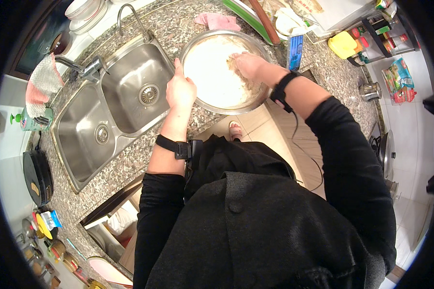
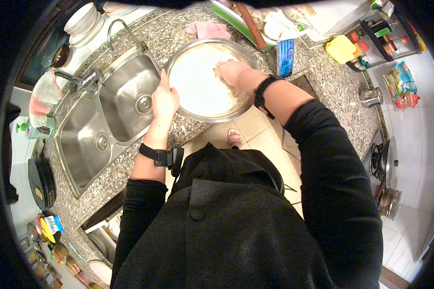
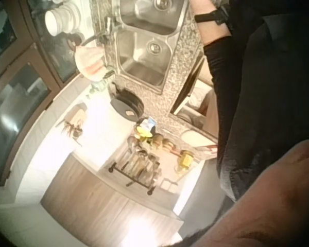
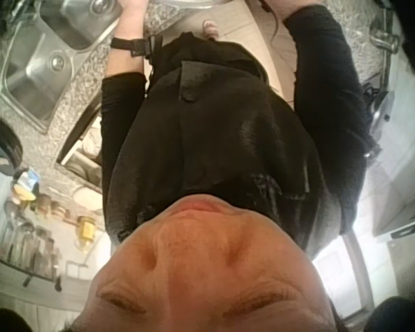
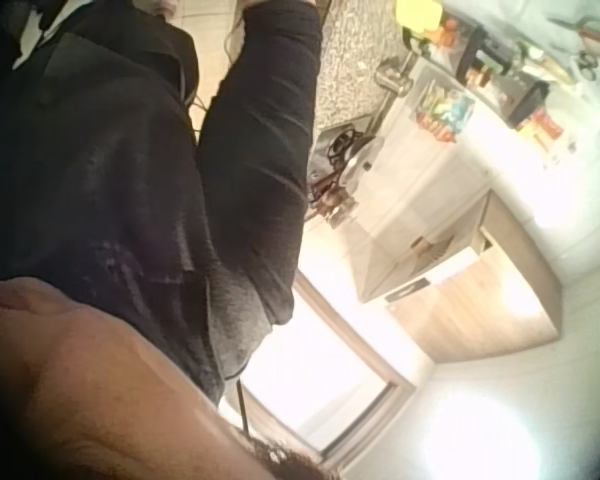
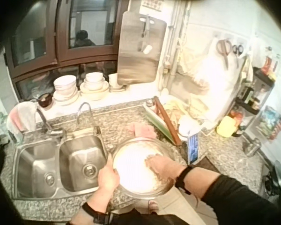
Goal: The person scoops flour from a bag into a metal bowl using a measuring cup, then mixes the flour with their hand. They briefly open the refrigerator and return to mixing the flour in the bowl.
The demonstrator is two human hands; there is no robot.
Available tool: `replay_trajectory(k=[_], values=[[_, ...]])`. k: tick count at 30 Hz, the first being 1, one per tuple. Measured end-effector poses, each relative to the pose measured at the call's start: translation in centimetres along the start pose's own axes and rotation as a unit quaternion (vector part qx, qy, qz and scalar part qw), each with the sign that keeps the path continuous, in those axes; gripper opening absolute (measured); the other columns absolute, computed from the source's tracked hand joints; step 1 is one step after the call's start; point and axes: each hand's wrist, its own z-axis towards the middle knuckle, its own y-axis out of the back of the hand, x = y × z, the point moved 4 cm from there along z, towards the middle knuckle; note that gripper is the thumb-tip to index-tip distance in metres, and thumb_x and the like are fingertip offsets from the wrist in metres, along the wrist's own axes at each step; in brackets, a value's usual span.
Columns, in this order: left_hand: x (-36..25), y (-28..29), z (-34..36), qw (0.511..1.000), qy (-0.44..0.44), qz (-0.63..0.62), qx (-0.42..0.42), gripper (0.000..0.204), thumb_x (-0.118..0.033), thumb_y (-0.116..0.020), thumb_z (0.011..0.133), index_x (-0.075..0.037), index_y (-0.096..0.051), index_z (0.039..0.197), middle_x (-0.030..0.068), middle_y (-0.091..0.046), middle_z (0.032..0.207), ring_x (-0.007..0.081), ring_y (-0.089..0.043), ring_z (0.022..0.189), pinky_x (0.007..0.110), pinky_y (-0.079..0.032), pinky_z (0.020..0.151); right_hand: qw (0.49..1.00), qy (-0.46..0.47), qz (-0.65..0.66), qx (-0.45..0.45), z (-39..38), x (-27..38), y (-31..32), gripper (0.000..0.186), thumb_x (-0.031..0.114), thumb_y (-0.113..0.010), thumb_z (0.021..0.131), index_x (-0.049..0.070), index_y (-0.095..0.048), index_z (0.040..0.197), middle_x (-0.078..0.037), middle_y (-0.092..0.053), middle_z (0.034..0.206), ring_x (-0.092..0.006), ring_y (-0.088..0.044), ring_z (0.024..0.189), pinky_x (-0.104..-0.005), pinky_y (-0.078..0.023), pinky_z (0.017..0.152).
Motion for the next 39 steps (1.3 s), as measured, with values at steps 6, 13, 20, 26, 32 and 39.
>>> replay_trajectory(k=[6, 13, 20, 26, 32, 39], values=[[-0.1, 0.1, 0.0, 1.0, 0.016, 0.012, 0.008, 0.065, -0.012, -0.05, 0.085, -0.015, -0.029, 0.147, 0.0198, -0.068, 0.091, 0.0349, -0.066, 0.088, 0.045, -0.052, 0.08, 0.976, 0.128, -0.035, -0.174, 6.2, 5.5, -0.9, 0.017, 0.018, -0.055, 0.075, 0.003, -0.064, 0.072, -0.016, -0.065, 0.082, -0.0342, -0.062, 0.082, -0.0398, -0.046, 0.086], [0.0, 0.1, 0.0, 1.0, 0.005, -0.008, -0.014, 0.065, -0.012, -0.051, 0.085, -0.015, -0.029, 0.147, 0.0207, -0.068, 0.09, 0.0357, -0.066, 0.086, 0.046, -0.052, 0.08, 0.987, 0.161, -0.003, -0.027, -2.6, 8.1, -1.1, 0.023, 0.019, -0.057, 0.077, 0.007, -0.063, 0.095, -0.013, -0.06, 0.108, -0.0301, -0.056, 0.107, -0.0444, -0.043, 0.093], [0.2, 0.0, 0.2, 1.0, -0.009, -0.004, -0.001, 0.066, -0.012, -0.051, 0.085, -0.013, -0.028, 0.147, 0.0206, -0.068, 0.088, 0.0349, -0.067, 0.086, 0.045, -0.052, 0.079, 0.982, 0.075, -0.089, -0.145, -4.4, -0.1, 1.1, 0.028, 0.022, -0.056, 0.08, 0.015, -0.067, 0.106, -0.016, -0.062, 0.114, -0.033, -0.059, 0.103, -0.0404, -0.047, 0.093], [0.0, 0.0, 0.1, 1.0, -0.01, 0.003, -0.013, 0.065, -0.012, -0.052, 0.084, -0.012, -0.029, 0.146, 0.0214, -0.067, 0.087, 0.0364, -0.066, 0.084, 0.046, -0.053, 0.077, 0.992, -0.022, 0.066, -0.109, 4.6, -0.9, 0.4, 0.019, 0.018, -0.058, 0.077, 0.006, -0.066, 0.089, -0.019, -0.064, 0.094, -0.0345, -0.06, 0.094, -0.0434, -0.048, 0.086], [-0.1, 0.0, 0.0, 1.0, 0.01, 0.009, -0.017, 0.064, -0.012, -0.052, 0.084, -0.012, -0.031, 0.145, 0.0213, -0.067, 0.087, 0.0371, -0.066, 0.083, 0.047, -0.052, 0.076, 0.997, 0.05, 0.059, -0.017, 3.9, 8.6, -1.2, 0.036, 0.023, -0.056, 0.08, 0.004, -0.06, 0.11, -0.016, -0.063, 0.11, -0.0372, -0.058, 0.104, -0.0421, -0.046, 0.089], [0.2, 0.2, 0.2, 1.0, -0.007, -0.021, -0.015, 0.065, -0.01, -0.052, 0.083, -0.012, -0.032, 0.145, 0.0218, -0.067, 0.088, 0.0363, -0.066, 0.083, 0.046, -0.052, 0.077, 0.996, 0.082, -0.008, 0.039, -7.2, 3.3, 1.1, 0.041, 0.023, -0.059, 0.083, 0.016, -0.059, 0.123, -0.015, -0.048, 0.135, -0.0266, -0.043, 0.127, -0.0389, -0.037, 0.103]])
